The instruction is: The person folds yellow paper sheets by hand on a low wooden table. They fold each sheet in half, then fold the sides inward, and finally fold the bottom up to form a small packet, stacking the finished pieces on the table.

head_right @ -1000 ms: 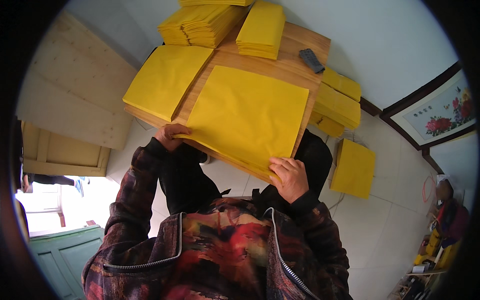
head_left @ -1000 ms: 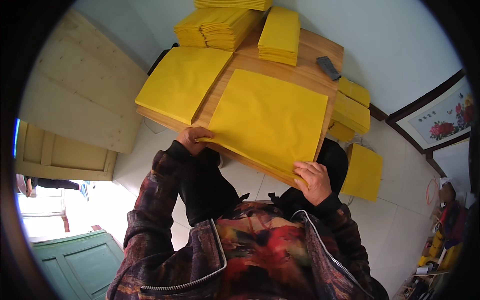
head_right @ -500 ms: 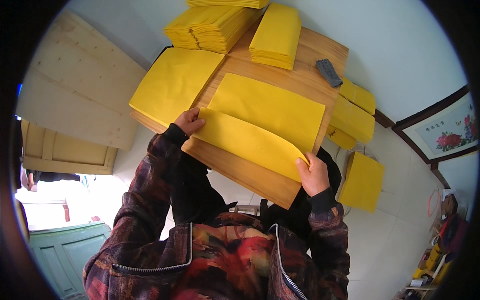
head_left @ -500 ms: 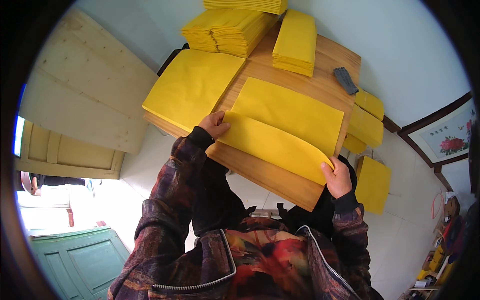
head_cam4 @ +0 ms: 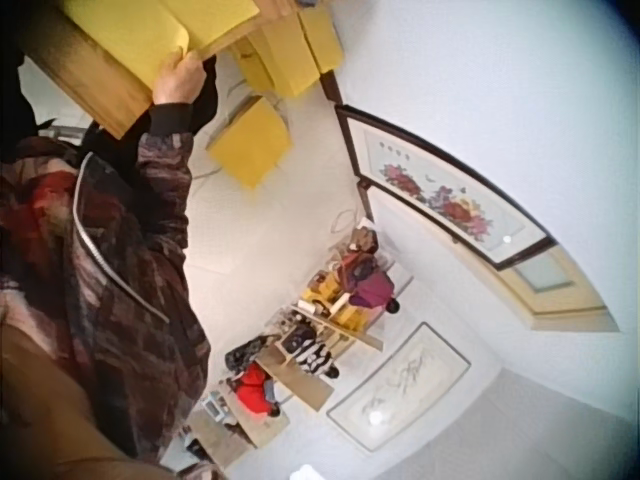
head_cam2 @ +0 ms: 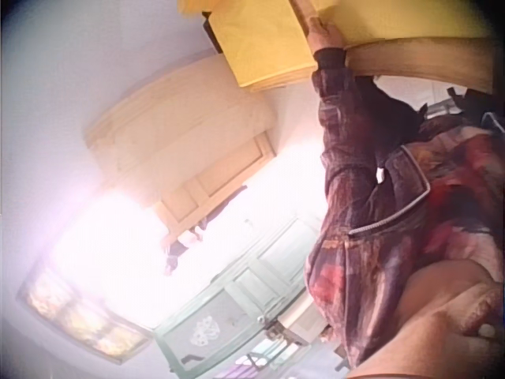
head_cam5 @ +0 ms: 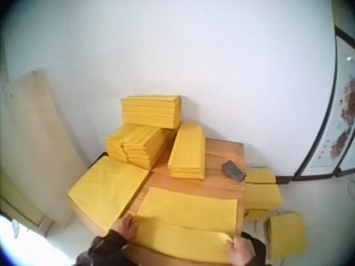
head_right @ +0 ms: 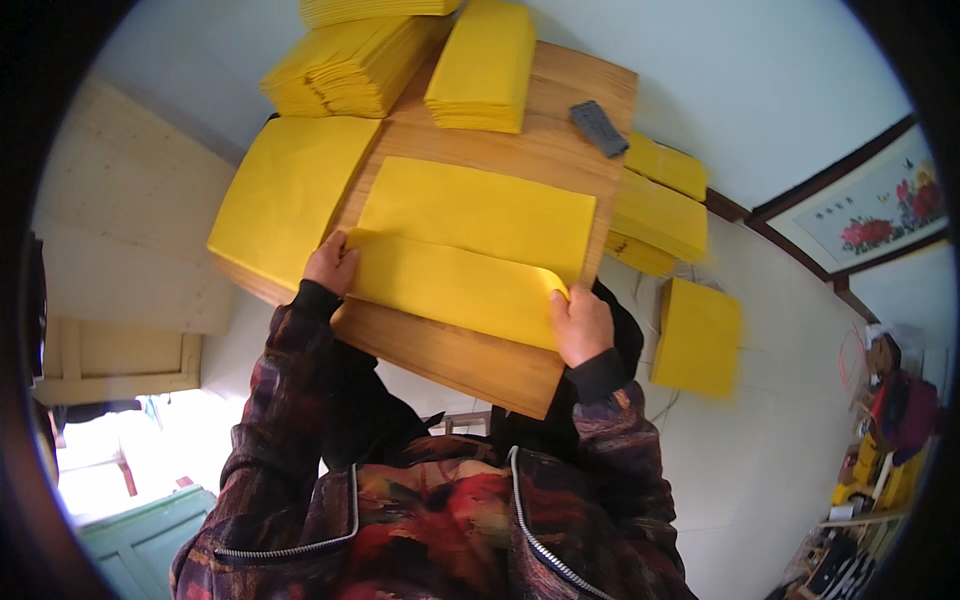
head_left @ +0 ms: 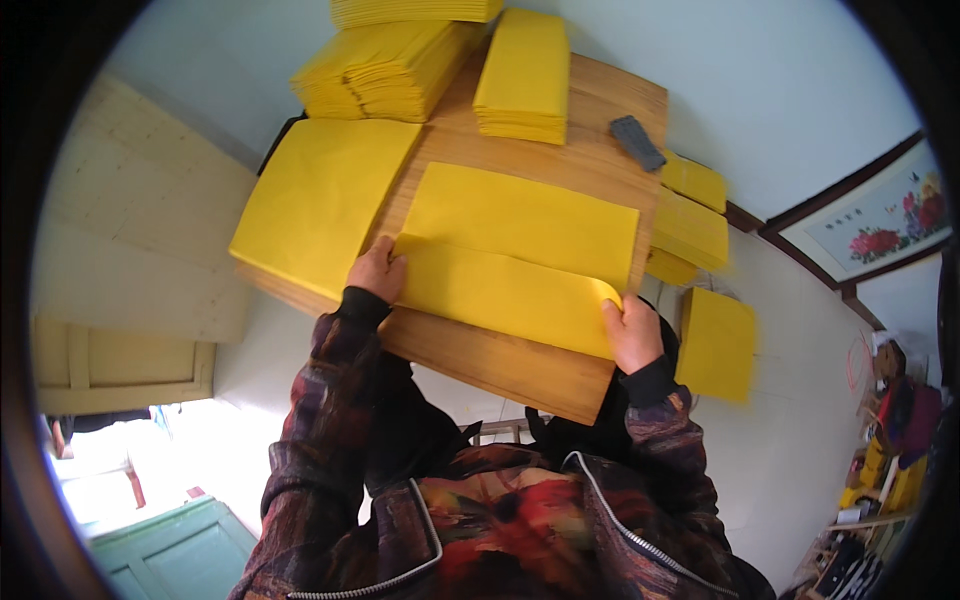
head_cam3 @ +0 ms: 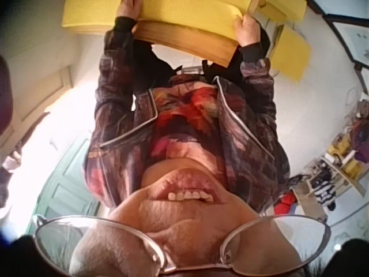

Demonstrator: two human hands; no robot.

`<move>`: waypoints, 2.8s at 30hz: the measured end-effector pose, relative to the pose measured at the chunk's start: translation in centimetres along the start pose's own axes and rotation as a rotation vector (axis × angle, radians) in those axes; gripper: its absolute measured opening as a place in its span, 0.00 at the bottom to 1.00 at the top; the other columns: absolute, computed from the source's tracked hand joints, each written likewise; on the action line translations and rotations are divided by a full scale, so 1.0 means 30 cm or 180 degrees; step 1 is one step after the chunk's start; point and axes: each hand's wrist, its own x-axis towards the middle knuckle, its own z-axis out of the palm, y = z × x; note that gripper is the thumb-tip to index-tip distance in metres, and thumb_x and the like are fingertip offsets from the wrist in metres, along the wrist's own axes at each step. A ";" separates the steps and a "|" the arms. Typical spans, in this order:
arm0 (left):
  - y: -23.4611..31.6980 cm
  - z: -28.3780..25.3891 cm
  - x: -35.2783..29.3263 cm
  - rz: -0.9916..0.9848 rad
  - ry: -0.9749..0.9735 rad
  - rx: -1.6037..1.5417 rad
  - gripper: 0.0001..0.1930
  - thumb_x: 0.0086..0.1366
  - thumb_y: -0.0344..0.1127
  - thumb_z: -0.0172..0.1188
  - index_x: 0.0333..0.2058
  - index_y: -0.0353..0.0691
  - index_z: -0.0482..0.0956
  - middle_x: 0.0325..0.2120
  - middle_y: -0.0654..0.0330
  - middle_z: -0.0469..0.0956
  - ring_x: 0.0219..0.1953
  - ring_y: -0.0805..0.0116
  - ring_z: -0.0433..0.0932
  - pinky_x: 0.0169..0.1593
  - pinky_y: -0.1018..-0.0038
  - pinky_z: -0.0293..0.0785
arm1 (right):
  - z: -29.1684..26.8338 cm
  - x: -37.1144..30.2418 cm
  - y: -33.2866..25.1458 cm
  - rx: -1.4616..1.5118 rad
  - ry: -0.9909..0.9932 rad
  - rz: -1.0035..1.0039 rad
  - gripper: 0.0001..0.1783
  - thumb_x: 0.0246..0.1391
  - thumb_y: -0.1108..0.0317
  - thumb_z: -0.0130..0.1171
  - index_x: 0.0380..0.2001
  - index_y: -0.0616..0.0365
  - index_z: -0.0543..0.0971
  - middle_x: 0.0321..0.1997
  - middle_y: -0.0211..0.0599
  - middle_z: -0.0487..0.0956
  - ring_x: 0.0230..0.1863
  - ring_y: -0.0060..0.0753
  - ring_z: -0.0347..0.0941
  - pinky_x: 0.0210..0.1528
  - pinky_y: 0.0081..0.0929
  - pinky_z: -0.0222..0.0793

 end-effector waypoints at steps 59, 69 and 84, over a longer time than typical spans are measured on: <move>0.017 0.043 0.046 -0.0315 0.0100 0.0267 0.16 0.56 0.42 0.58 0.36 0.36 0.71 0.29 0.44 0.77 0.35 0.43 0.76 0.38 0.58 0.72 | 0.056 0.014 -0.038 -0.1099 0.0763 -0.0781 0.11 0.45 0.67 0.63 0.27 0.61 0.73 0.40 0.44 0.73 0.44 0.50 0.68 0.46 0.40 0.66; 0.094 0.002 -0.012 -0.0334 0.0574 0.0862 0.11 0.55 0.35 0.57 0.37 0.43 0.71 0.37 0.51 0.76 0.40 0.50 0.75 0.42 0.56 0.70 | 0.070 -0.021 -0.063 -0.1335 0.0652 -0.0522 0.19 0.44 0.55 0.66 0.30 0.56 0.73 0.42 0.37 0.69 0.47 0.44 0.65 0.43 0.41 0.64; 0.366 0.256 -0.186 0.0874 -0.0478 0.0800 0.33 0.62 0.50 0.52 0.63 0.43 0.57 0.67 0.57 0.51 0.68 0.58 0.49 0.67 0.56 0.45 | 0.088 -0.026 -0.040 -0.1256 0.0755 -0.0567 0.19 0.45 0.58 0.66 0.32 0.55 0.68 0.42 0.38 0.67 0.47 0.46 0.64 0.46 0.42 0.61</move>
